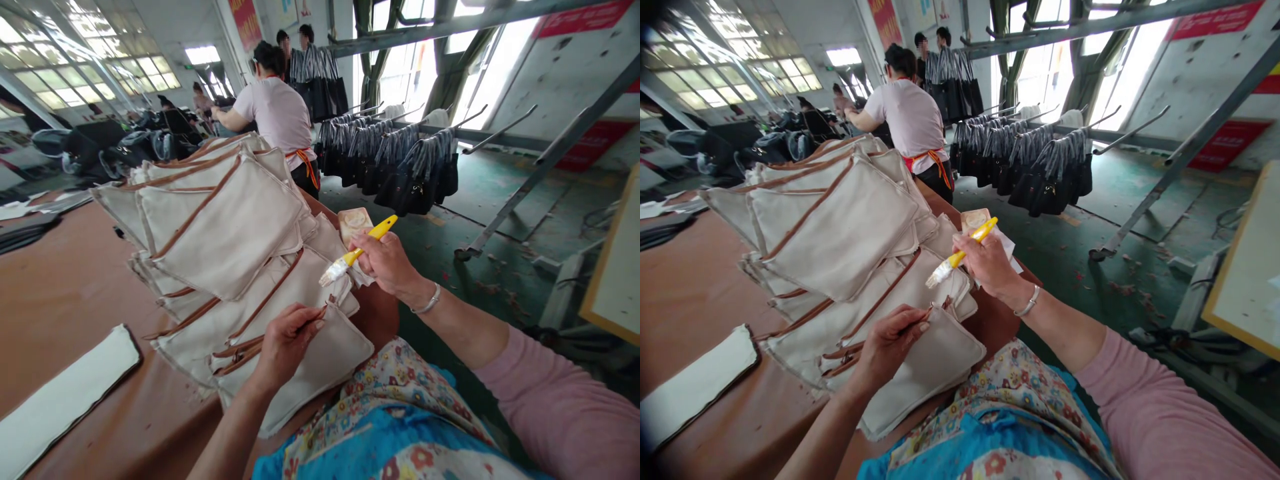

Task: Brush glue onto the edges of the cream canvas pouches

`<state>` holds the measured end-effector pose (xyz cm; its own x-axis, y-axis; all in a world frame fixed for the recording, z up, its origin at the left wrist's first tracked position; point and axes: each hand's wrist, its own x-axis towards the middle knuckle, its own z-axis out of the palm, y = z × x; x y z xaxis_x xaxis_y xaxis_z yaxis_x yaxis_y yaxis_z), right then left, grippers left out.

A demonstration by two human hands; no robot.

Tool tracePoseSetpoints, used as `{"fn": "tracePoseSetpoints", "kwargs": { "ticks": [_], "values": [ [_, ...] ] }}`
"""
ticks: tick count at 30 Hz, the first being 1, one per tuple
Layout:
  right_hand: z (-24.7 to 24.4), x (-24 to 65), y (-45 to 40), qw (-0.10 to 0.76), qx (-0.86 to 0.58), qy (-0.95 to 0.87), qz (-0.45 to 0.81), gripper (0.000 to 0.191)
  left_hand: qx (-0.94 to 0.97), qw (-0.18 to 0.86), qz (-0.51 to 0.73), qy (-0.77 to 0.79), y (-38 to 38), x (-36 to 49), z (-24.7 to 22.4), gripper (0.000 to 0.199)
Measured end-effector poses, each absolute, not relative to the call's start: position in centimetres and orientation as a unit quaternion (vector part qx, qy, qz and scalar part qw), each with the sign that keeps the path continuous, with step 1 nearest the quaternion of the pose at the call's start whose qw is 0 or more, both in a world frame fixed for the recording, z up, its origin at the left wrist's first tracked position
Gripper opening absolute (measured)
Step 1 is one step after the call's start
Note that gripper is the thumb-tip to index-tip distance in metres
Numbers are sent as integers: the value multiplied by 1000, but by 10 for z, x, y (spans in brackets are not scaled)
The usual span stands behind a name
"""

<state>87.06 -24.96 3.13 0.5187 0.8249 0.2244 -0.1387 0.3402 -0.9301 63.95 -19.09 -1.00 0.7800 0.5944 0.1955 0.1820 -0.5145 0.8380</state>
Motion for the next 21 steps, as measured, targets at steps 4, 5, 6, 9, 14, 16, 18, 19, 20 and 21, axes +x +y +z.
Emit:
{"fn": "tracePoseSetpoints", "kwargs": {
  "ticks": [4, 5, 6, 9, 14, 16, 18, 19, 20, 21],
  "values": [
    [34, 865, -252, 663, -469, -443, 380, 39, 853, 350, 288, 257, -198, 641, -14, 13],
    [36, 864, -254, 636, -466, -464, 405, 40, 857, 327, 294, 269, -199, 641, -16, 11],
    [39, 865, -256, 607, -462, -484, 429, 40, 861, 307, 295, 280, -199, 641, -17, 9],
    [52, 871, -265, 559, -455, -522, 457, 41, 872, 277, 287, 283, -199, 639, -21, 5],
    [59, 873, -265, 613, -488, -514, 349, 38, 877, 265, 301, 264, -196, 640, -25, 6],
    [54, 867, -266, 577, -484, -553, 356, 38, 879, 265, 299, 260, -196, 641, -25, 5],
    [51, 863, -271, 538, -471, -571, 404, 38, 883, 259, 297, 254, -197, 642, -27, 7],
    [51, 862, -275, 537, -470, -560, 420, 37, 886, 250, 295, 255, -198, 641, -29, 8],
    [52, 863, -280, 552, -476, -537, 424, 37, 890, 236, 293, 259, -199, 640, -32, 9],
    [53, 865, -284, 575, -489, -507, 416, 35, 893, 219, 291, 265, -200, 637, -35, 12]
  ]
}}
